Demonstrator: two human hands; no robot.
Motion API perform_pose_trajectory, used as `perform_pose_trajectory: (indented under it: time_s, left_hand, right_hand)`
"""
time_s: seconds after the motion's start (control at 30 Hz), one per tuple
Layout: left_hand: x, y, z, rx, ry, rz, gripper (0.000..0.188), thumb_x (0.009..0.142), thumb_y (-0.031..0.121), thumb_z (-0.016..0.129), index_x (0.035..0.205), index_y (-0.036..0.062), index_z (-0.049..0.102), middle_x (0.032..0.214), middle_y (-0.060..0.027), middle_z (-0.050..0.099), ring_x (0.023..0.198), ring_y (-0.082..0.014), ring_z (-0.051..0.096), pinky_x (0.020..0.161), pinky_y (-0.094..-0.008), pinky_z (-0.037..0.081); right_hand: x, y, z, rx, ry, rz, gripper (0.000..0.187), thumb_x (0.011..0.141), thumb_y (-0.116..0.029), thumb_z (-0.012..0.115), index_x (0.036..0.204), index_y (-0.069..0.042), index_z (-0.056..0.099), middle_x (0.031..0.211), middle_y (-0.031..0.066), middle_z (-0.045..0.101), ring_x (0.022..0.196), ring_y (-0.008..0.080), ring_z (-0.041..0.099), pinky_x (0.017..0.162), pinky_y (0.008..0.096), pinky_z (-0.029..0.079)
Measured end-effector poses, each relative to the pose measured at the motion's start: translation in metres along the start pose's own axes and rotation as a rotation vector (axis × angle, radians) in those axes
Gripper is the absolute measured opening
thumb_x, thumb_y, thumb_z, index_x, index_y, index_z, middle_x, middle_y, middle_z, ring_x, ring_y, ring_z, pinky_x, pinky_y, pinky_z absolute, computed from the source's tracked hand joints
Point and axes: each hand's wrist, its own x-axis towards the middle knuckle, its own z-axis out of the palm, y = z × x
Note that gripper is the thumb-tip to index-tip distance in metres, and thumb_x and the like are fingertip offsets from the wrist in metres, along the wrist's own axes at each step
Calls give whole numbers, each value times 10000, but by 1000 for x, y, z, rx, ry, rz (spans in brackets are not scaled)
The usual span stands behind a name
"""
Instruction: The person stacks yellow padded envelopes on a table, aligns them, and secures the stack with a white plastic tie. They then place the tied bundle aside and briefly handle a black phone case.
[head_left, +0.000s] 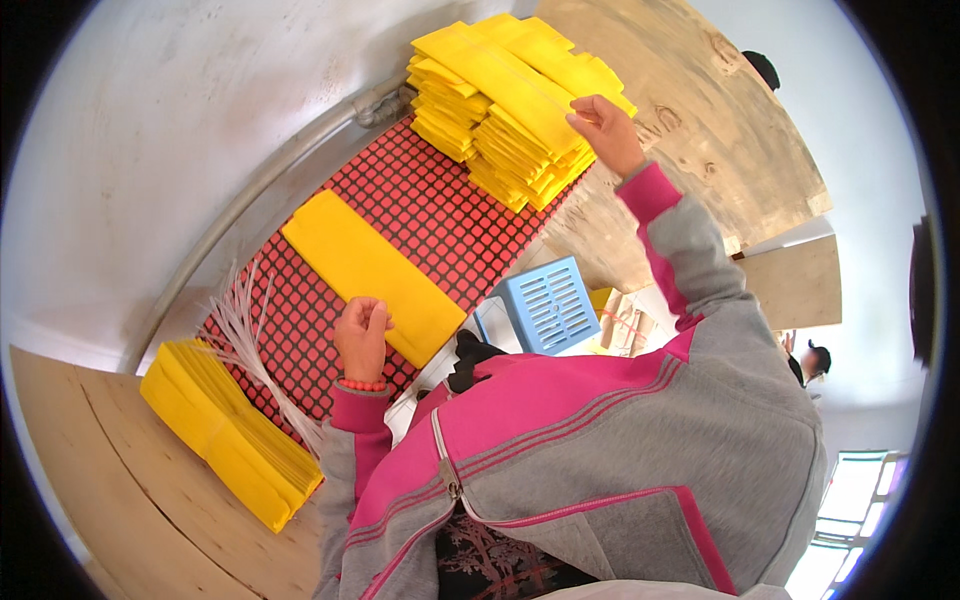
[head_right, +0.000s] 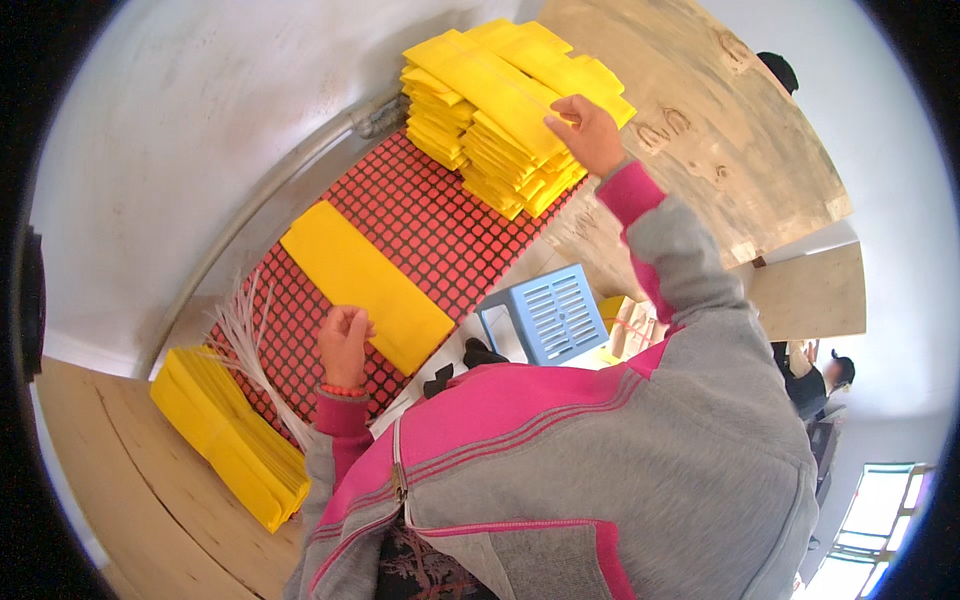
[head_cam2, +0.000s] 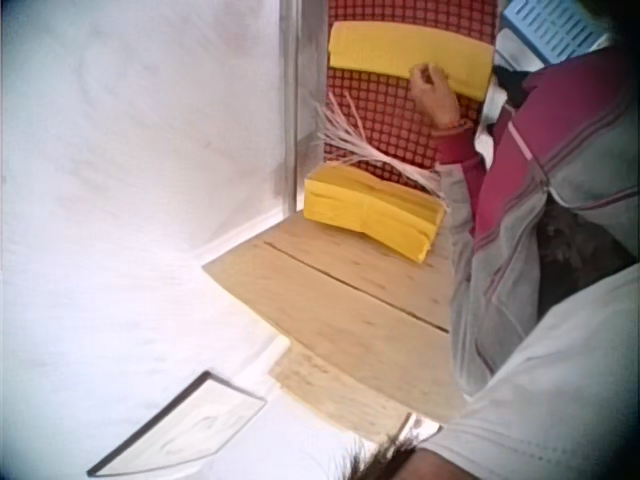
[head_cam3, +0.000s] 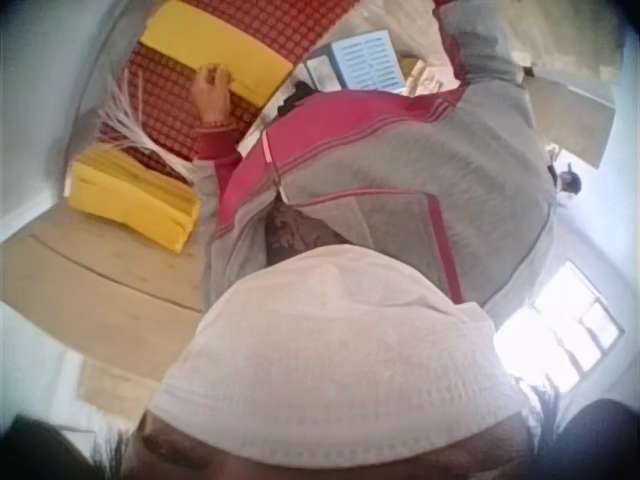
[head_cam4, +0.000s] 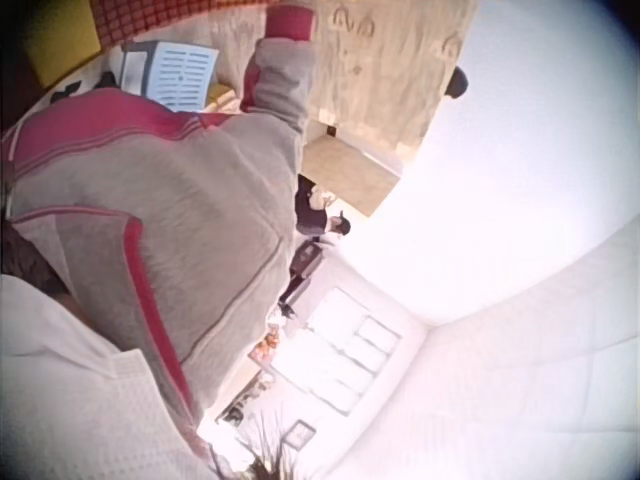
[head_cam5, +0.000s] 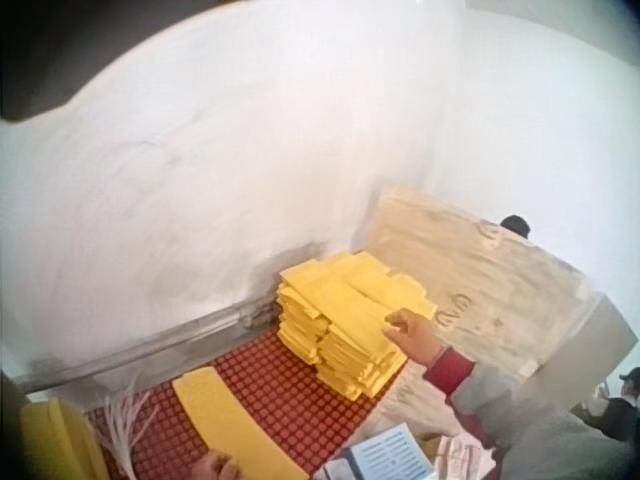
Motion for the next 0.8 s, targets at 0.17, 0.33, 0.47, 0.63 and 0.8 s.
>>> perform_pose_trajectory:
  time_s: [0.17, 0.33, 0.47, 0.63, 0.8]
  left_hand:
    - [66, 69, 57, -116, -210, 9, 162, 923, 152, 581, 942, -8, 601, 842, -61, 655, 710, -119, 629, 648, -228, 499]
    - [147, 112, 136, -206, -297, 20, 170, 898, 156, 597, 955, -4, 614, 844, -48, 655, 707, -113, 630, 637, -211, 485]
    - [202, 122, 181, -142, -276, -22, 181, 882, 170, 607, 959, 6, 617, 859, -40, 658, 695, -103, 618, 616, -204, 472]
    - [230, 125, 205, -70, -282, -32, 241, 886, 224, 610, 1026, 29, 604, 907, -55, 685, 673, -88, 580, 591, -200, 450]
    - [236, 127, 220, -182, -253, -103, 262, 878, 227, 621, 1037, 19, 610, 881, -58, 672, 617, -86, 562, 549, -194, 438]
  right_hand:
    - [65, 77, -3, -57, -148, 83, 258, 824, -251, 673, 961, -33, 653, 927, 108, 683, 866, 236, 668, 752, 343, 521]
    - [105, 100, 25, -131, -232, -25, 269, 820, -280, 642, 951, -45, 628, 898, 130, 671, 852, 291, 646, 745, 375, 508]
    - [126, 103, 34, -215, -311, 5, 295, 815, -301, 641, 961, -45, 619, 928, 146, 662, 889, 315, 633, 760, 396, 497]
    - [144, 106, 43, -225, -368, 48, 380, 786, -347, 673, 995, -33, 625, 985, 164, 659, 933, 326, 621, 791, 400, 487]
    - [166, 110, 58, -130, -403, 150, 469, 777, -420, 700, 1011, -19, 638, 955, 125, 676, 820, 258, 642, 697, 368, 499]
